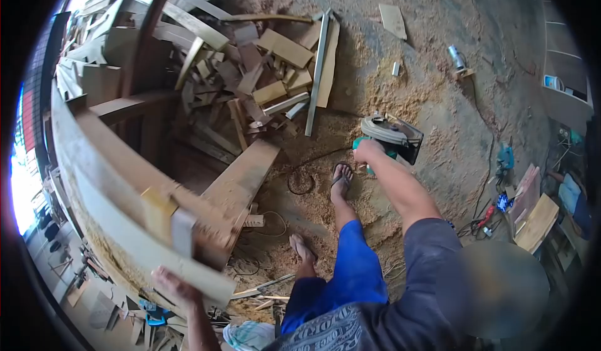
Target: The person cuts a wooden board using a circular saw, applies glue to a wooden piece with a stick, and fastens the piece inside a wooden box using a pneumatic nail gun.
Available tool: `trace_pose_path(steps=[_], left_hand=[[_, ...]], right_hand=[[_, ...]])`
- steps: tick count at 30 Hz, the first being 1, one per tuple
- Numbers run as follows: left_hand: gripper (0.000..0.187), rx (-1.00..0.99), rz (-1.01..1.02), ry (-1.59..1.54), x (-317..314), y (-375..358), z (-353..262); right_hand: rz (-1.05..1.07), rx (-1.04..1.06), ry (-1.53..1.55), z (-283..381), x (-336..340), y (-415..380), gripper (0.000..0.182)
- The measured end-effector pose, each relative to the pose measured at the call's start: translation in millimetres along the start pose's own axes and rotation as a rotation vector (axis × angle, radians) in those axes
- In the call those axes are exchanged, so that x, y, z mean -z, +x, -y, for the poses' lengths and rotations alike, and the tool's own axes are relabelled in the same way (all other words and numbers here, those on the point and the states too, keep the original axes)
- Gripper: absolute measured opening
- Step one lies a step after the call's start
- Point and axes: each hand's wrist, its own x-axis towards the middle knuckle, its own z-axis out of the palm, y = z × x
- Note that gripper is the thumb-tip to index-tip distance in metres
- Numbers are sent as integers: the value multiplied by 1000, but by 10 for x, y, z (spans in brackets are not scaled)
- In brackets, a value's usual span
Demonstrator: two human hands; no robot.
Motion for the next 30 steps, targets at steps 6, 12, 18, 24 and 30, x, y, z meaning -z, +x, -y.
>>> trace_pose_path(steps=[6,12,18,24,30], left_hand=[[54,482,-211,-805,73,130,-232],[51,406,-165,-721,156,165,-279],[49,339,-153,-706,256,109,-214],[39,379,-104,-549,196,123,-363],[76,618,190,-620,643,336,-784]], right_hand=[[-114,-183,143,-48,-732,1582,31],[-171,-179,135,327,-1222,2180,33],[-313,-129,235,546,-1440,2076,42],[128,173,9,673,-1186,439,40],[-53,394,207,573,-1732,-1177,28]])
